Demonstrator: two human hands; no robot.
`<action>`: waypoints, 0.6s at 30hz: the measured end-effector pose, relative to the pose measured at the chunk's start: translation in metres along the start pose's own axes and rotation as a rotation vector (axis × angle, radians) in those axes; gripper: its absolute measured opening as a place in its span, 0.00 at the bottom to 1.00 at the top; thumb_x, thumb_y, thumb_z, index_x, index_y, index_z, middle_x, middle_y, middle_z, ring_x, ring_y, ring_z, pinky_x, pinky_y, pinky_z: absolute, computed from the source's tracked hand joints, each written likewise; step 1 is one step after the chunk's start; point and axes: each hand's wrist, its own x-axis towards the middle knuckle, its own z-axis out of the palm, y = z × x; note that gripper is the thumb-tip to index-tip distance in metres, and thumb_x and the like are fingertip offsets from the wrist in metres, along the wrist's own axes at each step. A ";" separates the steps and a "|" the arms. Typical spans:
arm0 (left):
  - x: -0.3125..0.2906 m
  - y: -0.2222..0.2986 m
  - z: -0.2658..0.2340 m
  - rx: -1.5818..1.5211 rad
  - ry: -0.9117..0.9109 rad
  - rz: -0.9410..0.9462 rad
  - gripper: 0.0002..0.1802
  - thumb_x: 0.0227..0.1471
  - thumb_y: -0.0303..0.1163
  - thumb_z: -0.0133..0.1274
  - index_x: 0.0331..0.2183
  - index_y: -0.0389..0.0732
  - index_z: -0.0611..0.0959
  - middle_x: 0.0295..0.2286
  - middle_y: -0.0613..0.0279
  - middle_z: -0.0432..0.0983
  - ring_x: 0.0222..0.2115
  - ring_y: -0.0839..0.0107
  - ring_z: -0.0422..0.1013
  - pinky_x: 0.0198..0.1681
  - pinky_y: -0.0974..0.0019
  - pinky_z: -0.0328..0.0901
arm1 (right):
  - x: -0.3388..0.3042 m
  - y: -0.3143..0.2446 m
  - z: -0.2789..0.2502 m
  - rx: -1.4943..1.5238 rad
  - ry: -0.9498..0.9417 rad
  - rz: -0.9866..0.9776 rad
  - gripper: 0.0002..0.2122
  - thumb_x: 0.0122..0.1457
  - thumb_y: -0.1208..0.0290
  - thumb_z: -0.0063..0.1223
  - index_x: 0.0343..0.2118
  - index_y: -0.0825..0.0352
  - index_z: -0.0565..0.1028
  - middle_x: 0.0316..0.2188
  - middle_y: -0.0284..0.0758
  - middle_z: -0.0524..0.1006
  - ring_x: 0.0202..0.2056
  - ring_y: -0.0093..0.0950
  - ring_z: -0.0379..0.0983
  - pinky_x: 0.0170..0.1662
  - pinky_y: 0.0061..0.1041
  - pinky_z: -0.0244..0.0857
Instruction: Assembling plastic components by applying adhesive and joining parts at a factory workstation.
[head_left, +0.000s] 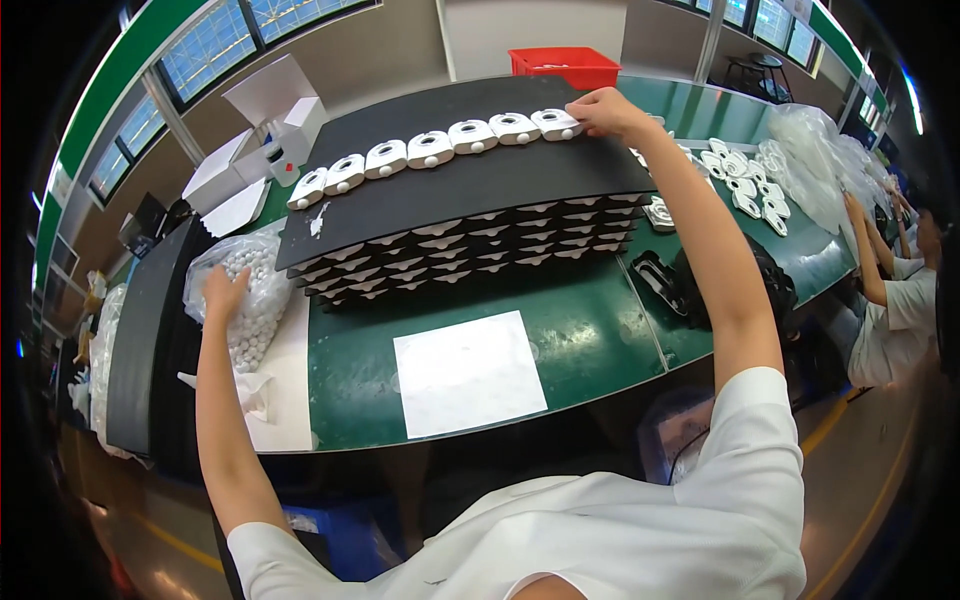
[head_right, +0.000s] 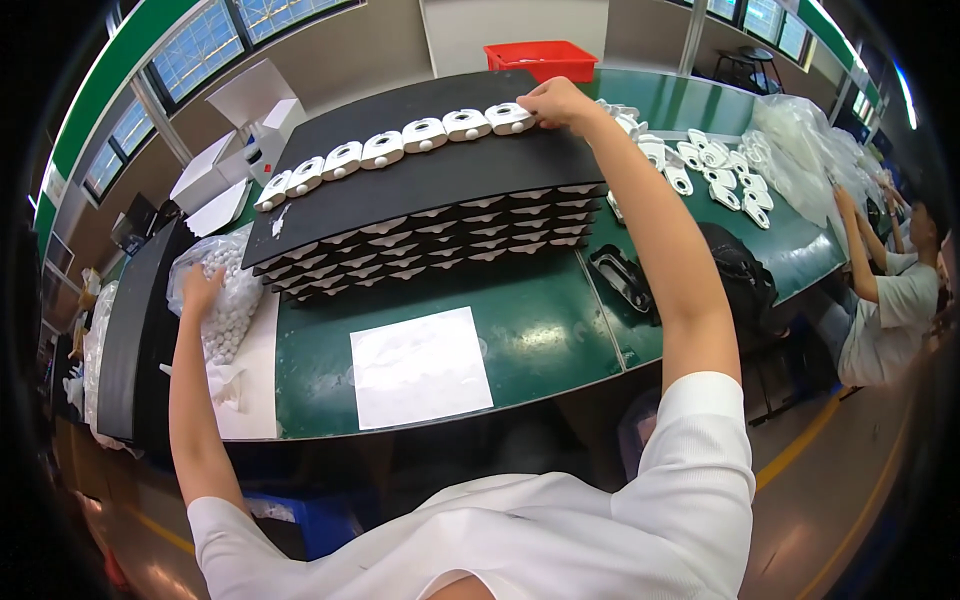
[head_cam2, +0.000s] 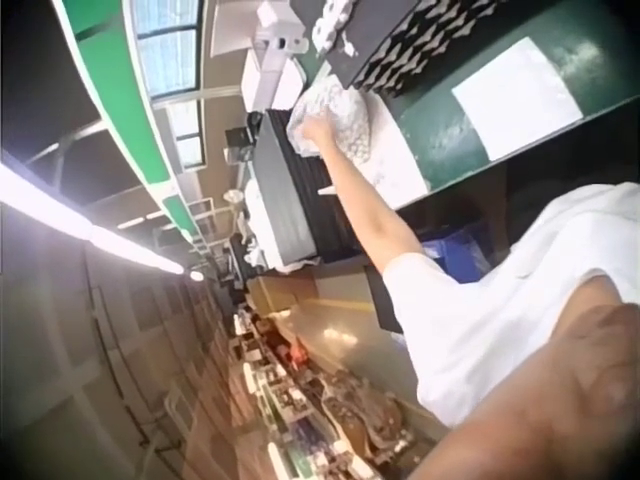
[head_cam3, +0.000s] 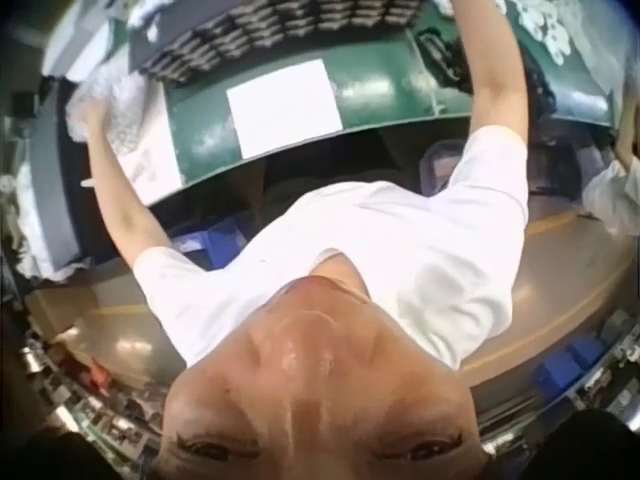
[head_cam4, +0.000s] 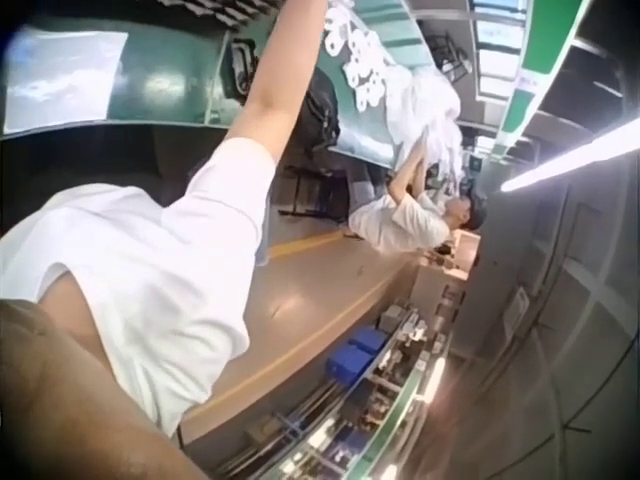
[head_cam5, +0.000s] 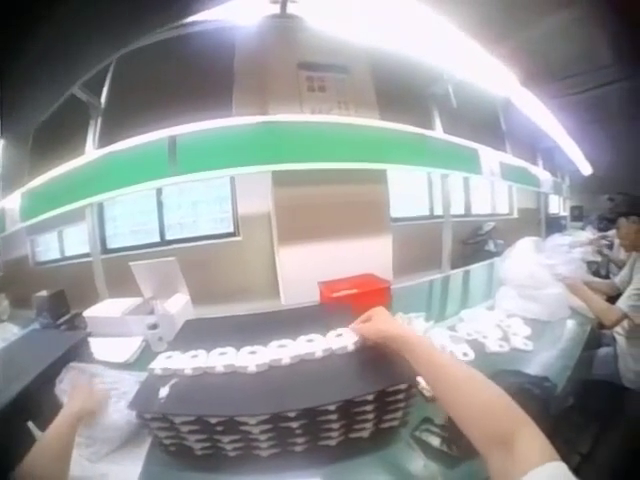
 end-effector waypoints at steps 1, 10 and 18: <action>-0.003 0.013 0.000 0.030 -0.172 -0.068 0.38 0.44 0.57 0.46 0.47 0.33 0.67 0.45 0.39 0.64 0.48 0.49 0.61 0.51 0.55 0.56 | -0.006 0.003 -0.006 0.023 0.053 -0.042 0.13 0.48 0.66 0.54 0.33 0.71 0.77 0.25 0.34 0.75 0.25 0.19 0.69 0.27 0.17 0.65; -0.004 0.064 0.007 0.222 -0.315 0.084 0.32 0.49 0.53 0.40 0.48 0.37 0.67 0.46 0.38 0.62 0.46 0.43 0.61 0.49 0.52 0.57 | -0.027 0.098 -0.080 -1.017 0.120 0.056 0.12 0.44 0.71 0.52 0.32 0.69 0.75 0.34 0.46 0.75 0.36 0.42 0.72 0.39 0.36 0.66; -0.005 0.046 0.011 -0.001 -0.046 0.261 0.17 0.50 0.41 0.44 0.35 0.37 0.75 0.38 0.44 0.69 0.37 0.46 0.67 0.39 0.52 0.62 | -0.075 0.131 -0.070 -0.999 -0.239 0.070 0.31 0.40 0.86 0.48 0.52 0.59 0.62 0.46 0.43 0.67 0.51 0.42 0.58 0.53 0.31 0.55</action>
